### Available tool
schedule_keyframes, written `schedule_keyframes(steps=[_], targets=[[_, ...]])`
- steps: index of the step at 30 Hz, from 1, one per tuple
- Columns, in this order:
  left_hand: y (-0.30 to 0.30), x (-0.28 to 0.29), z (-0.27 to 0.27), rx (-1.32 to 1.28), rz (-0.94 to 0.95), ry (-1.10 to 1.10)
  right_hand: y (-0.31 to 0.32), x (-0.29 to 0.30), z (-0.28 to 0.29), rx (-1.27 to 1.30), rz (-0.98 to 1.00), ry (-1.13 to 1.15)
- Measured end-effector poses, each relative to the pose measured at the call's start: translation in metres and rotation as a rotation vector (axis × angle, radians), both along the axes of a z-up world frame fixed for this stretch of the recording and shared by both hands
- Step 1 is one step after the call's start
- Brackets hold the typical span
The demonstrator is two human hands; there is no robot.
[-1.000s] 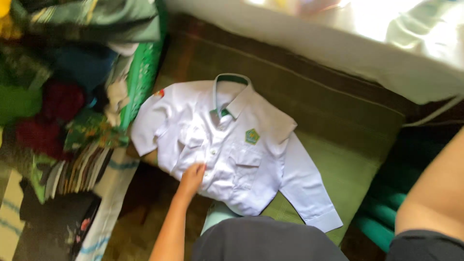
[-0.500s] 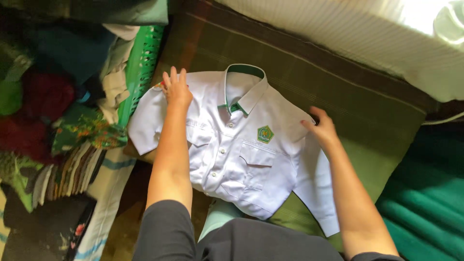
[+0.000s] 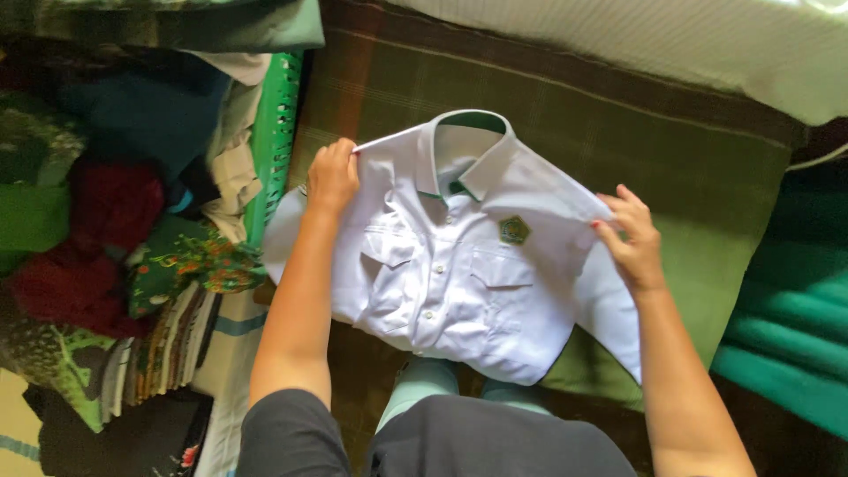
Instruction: The person buttons a white shirt laid out on a green mat. They then pick up an iron and proceed to iron the shirt, focusing on the sleeves, collar, and main body. The camera is shaky throughout the process.
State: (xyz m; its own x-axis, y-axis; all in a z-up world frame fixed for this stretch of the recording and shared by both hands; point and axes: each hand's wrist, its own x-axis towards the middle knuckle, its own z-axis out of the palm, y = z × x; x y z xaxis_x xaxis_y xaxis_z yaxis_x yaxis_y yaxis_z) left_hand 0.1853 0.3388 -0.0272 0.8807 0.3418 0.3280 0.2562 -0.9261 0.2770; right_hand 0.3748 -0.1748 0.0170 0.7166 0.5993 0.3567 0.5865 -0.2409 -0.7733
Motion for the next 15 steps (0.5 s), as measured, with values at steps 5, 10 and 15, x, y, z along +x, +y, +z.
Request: schedule_keyframes(steps=[5, 10, 15], targets=[[-0.068, -0.077, 0.144, -0.208, -0.015, -0.27, -0.032, -0.06, 0.066, 0.092, -0.108, 0.183], [-0.1, -0.197, 0.228, -0.215, 0.066, -0.345, -0.076, -0.119, 0.115, 0.252, -0.055, 0.348], [-0.149, -0.311, 0.322, -0.388, 0.289, -0.348, -0.149, -0.155, 0.104, 0.284, -0.096, 0.895]])
